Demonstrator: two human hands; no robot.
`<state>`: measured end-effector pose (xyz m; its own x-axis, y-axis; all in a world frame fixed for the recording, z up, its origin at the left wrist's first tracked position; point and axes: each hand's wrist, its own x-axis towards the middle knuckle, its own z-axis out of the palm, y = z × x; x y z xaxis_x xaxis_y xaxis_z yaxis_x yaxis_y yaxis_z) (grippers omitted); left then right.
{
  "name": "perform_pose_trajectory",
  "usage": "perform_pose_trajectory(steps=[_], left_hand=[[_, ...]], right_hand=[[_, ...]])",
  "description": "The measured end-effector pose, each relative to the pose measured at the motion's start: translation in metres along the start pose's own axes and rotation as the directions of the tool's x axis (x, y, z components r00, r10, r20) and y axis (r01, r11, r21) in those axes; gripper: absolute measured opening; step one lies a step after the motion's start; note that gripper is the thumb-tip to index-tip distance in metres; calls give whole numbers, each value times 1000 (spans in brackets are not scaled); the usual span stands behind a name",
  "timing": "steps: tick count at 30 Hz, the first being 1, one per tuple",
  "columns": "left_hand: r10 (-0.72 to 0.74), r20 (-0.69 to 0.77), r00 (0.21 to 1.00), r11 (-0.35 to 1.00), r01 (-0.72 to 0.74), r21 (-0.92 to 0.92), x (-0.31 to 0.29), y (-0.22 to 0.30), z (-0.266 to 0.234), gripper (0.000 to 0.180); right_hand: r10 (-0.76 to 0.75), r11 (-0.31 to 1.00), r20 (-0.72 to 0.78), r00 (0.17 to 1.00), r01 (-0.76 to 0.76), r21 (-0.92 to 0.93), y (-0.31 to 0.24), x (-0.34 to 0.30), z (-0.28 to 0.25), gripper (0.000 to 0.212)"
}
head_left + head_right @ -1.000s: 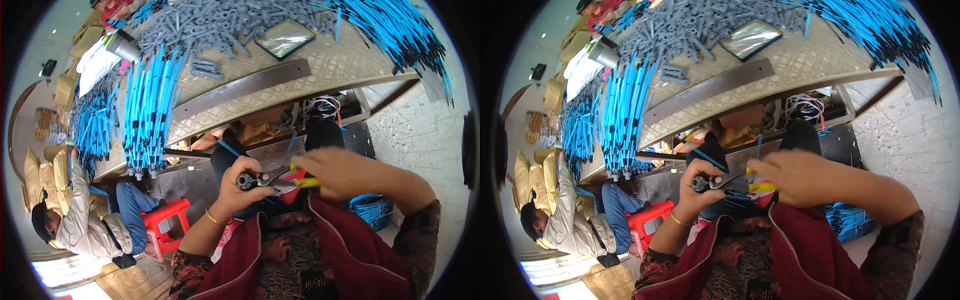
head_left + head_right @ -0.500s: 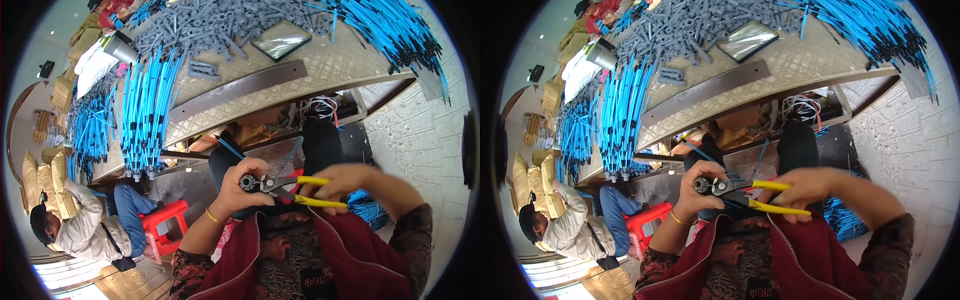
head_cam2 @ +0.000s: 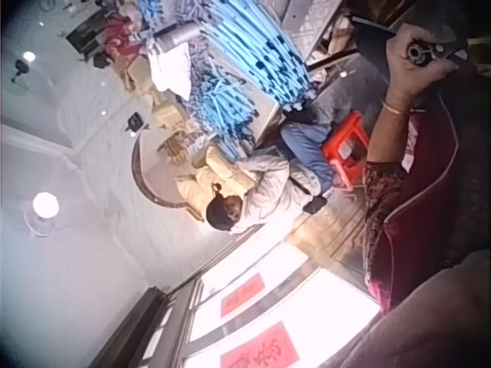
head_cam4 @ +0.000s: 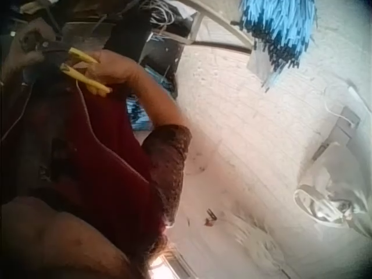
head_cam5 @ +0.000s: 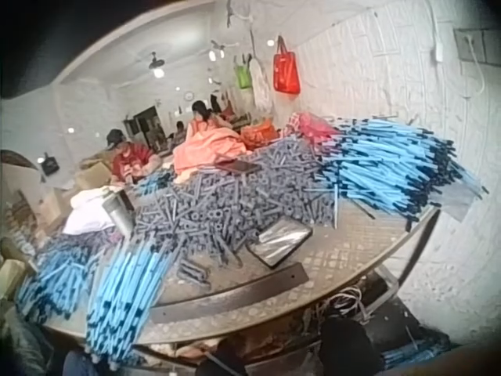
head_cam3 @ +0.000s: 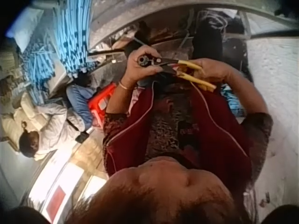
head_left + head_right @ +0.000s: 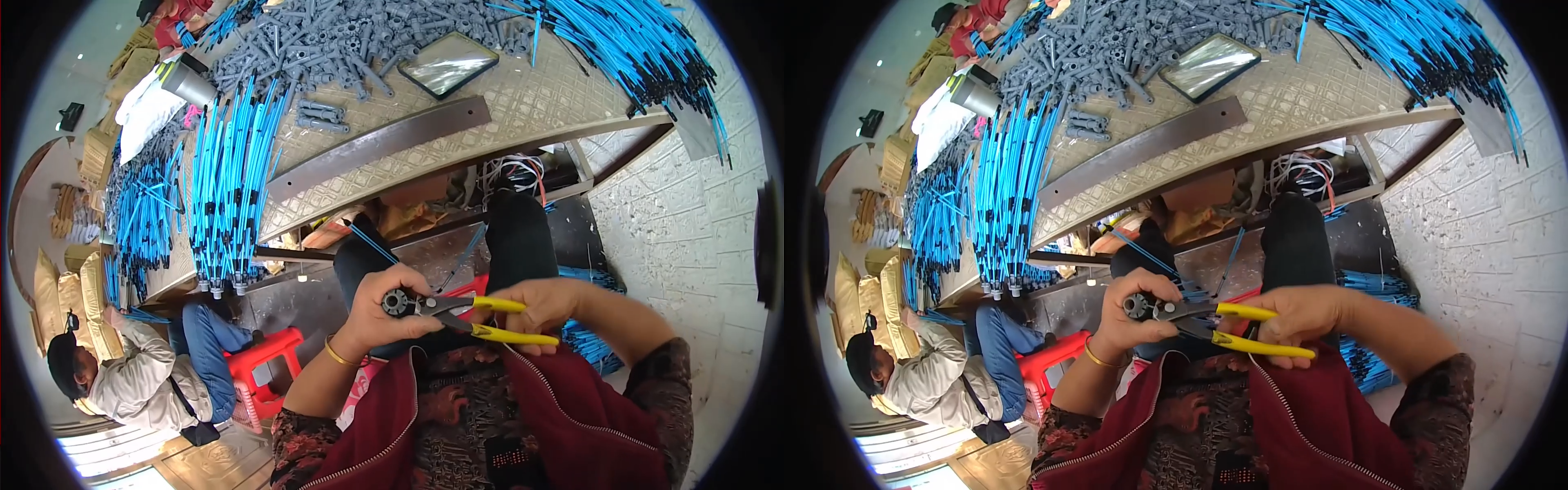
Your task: Assembling and trimming bundles of blue wire-like components using pliers.
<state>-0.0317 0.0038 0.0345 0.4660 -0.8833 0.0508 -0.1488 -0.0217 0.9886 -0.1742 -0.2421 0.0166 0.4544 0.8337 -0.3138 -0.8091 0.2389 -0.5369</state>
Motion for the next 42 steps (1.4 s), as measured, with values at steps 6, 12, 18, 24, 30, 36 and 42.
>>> perform_pose_trajectory(steps=[6,12,18,24,30,36,42], left_hand=[[33,-206,978,995,-53,-88,2,-5,6,45],[-46,21,999,994,48,-95,0,-3,6,54],[5,139,990,996,-18,93,7,9,2,48],[-24,110,994,997,15,80,10,14,9,41],[-24,87,996,999,20,46,8,14,10,35],[-30,107,994,999,26,43,5,11,9,31],[-88,40,995,995,87,40,5,13,8,26]], right_hand=[[-583,201,-188,791,-84,-976,-32,-1,39,53],[9,1000,-27,1000,-9,0,16,14,-19,39],[-59,993,12,998,58,102,14,7,-6,36],[58,971,-240,969,-111,-212,-41,-17,22,29],[40,969,-193,980,-85,-230,-31,-12,15,32],[-39,966,-147,988,0,-259,-7,2,14,38],[-11,821,-414,910,-228,-523,-43,-6,40,35]])
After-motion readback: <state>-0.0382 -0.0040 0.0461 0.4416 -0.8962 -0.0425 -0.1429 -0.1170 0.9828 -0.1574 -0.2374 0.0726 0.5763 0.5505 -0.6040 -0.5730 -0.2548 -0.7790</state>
